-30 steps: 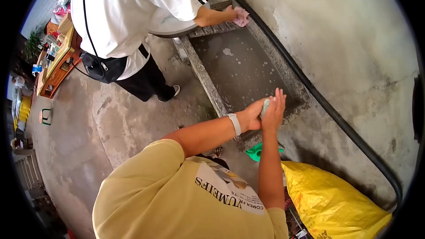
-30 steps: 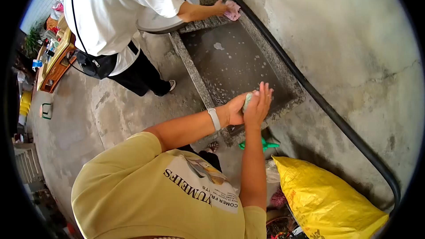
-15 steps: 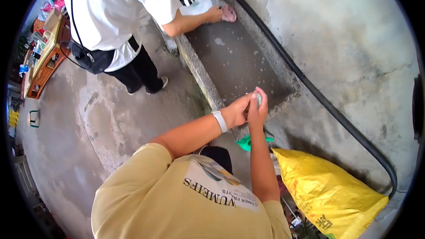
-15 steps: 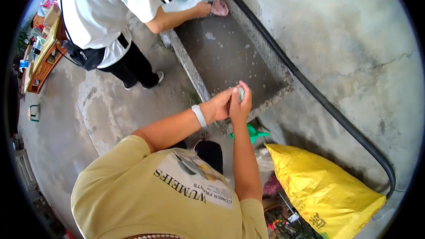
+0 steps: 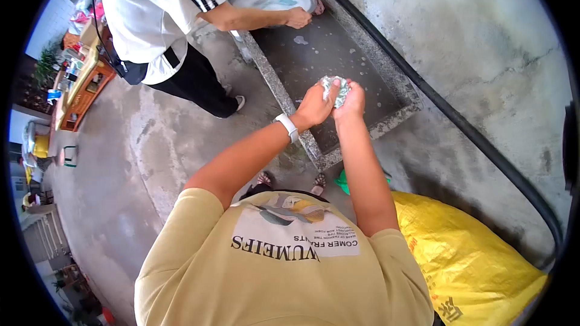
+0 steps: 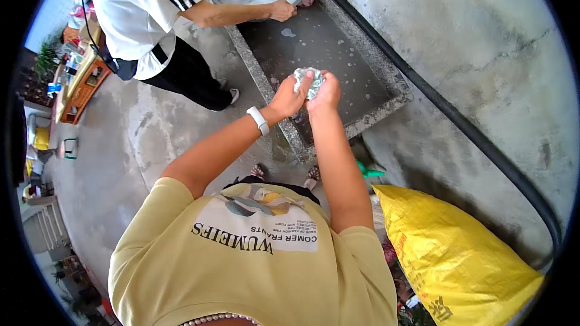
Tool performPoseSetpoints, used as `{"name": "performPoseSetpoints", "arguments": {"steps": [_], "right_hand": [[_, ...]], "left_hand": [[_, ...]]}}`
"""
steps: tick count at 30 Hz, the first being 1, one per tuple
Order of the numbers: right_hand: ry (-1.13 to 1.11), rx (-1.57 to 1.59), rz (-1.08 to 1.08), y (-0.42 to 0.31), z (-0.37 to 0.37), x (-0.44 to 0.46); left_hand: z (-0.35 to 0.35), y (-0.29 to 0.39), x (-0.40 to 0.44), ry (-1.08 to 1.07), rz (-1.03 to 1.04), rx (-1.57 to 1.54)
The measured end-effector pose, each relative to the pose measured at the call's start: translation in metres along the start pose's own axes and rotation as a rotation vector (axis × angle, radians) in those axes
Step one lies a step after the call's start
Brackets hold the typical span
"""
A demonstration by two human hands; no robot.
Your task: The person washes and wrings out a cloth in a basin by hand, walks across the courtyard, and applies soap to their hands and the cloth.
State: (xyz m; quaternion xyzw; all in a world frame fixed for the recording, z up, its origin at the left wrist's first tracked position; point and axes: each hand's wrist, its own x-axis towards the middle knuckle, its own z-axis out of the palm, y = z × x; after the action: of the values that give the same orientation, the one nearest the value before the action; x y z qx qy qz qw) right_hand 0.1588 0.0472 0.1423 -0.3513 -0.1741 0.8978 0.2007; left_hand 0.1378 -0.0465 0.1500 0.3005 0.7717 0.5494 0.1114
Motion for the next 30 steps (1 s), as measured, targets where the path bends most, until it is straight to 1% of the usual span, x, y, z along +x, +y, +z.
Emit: {"name": "performPoseSetpoints", "arguments": {"steps": [1,2,3,4,5,6,7,8,9,10,11,13,15,17,19,20,21,23,24,25,26,27,28,29,30], "right_hand": [[-0.011,0.025,0.009,-0.005,-0.005,0.009],[-0.082,0.063,0.058,-0.009,-0.011,0.02],[-0.147,0.102,0.102,-0.013,-0.017,0.031],[-0.191,0.131,0.129,-0.02,-0.015,0.029],[-0.182,0.166,0.128,-0.022,-0.021,0.04],[-0.269,0.134,0.165,-0.022,-0.026,0.051],[-0.36,0.095,0.202,-0.025,-0.025,0.048],[-0.31,0.122,0.229,-0.027,-0.022,0.046],[-0.308,0.141,0.235,-0.03,-0.02,0.043],[-0.267,0.118,0.224,-0.033,-0.017,0.04],[-0.228,0.095,0.212,-0.038,-0.015,0.036],[-0.246,0.096,0.197,-0.045,-0.014,0.036],[-0.16,0.048,0.137,-0.047,-0.015,0.046],[-0.175,0.021,0.139,-0.047,-0.019,0.051],[-0.19,-0.009,0.138,-0.052,-0.02,0.049],[-0.26,-0.088,0.162,-0.056,-0.021,0.038],[-0.33,-0.167,0.186,-0.059,-0.022,0.03],[-0.377,-0.173,0.147,-0.058,-0.032,0.028],[-0.402,-0.152,0.158,-0.059,-0.038,0.025],[-0.428,-0.133,0.171,-0.059,-0.043,0.022],[-0.474,-0.152,0.116,-0.057,-0.049,0.022],[-0.484,-0.159,0.122,-0.056,-0.055,0.022],[-0.519,-0.164,0.124,-0.057,-0.058,0.015],[-0.557,-0.17,0.124,-0.058,-0.059,0.011],[-0.601,-0.219,0.178,-0.059,-0.064,0.014]], "left_hand": [[0.003,0.004,0.005,-0.038,0.059,0.074],[0.009,0.008,0.009,0.001,0.123,0.13],[0.013,0.012,0.013,-0.022,0.129,0.155],[0.018,0.015,0.016,-0.021,0.183,0.202],[0.021,0.02,0.018,-0.023,0.237,0.247],[0.022,0.026,0.02,-0.085,0.193,0.326],[0.022,0.031,0.02,-0.106,0.192,0.341],[0.022,0.034,0.02,-0.118,0.214,0.522],[0.022,0.038,0.021,-0.127,0.237,0.702],[0.024,0.042,0.023,-0.145,0.193,0.799],[0.026,0.045,0.024,-0.153,0.194,0.812],[0.029,0.051,0.027,-0.102,0.269,0.818],[0.032,0.054,0.028,-0.101,0.266,0.839],[0.032,0.05,0.029,-0.093,0.262,0.856],[0.032,0.035,0.031,-0.111,-0.144,0.554],[0.028,0.033,0.027,-0.114,-0.163,0.459],[0.027,0.032,0.022,-0.113,-0.153,0.464],[0.023,0.034,0.011,0.015,-0.706,-0.51],[0.019,0.028,0.008,0.059,-0.683,-0.614],[0.014,0.023,0.008,0.067,-0.678,-0.615],[0.009,0.019,0.008,0.139,-0.718,-0.765],[0.005,0.016,0.007,0.213,-0.755,-0.916],[0.002,0.021,0.008,0.276,-0.744,-0.996],[-0.001,0.024,0.008,0.289,-0.734,-1.0],[-0.004,0.027,0.007,0.249,-0.698,-1.003]]}}
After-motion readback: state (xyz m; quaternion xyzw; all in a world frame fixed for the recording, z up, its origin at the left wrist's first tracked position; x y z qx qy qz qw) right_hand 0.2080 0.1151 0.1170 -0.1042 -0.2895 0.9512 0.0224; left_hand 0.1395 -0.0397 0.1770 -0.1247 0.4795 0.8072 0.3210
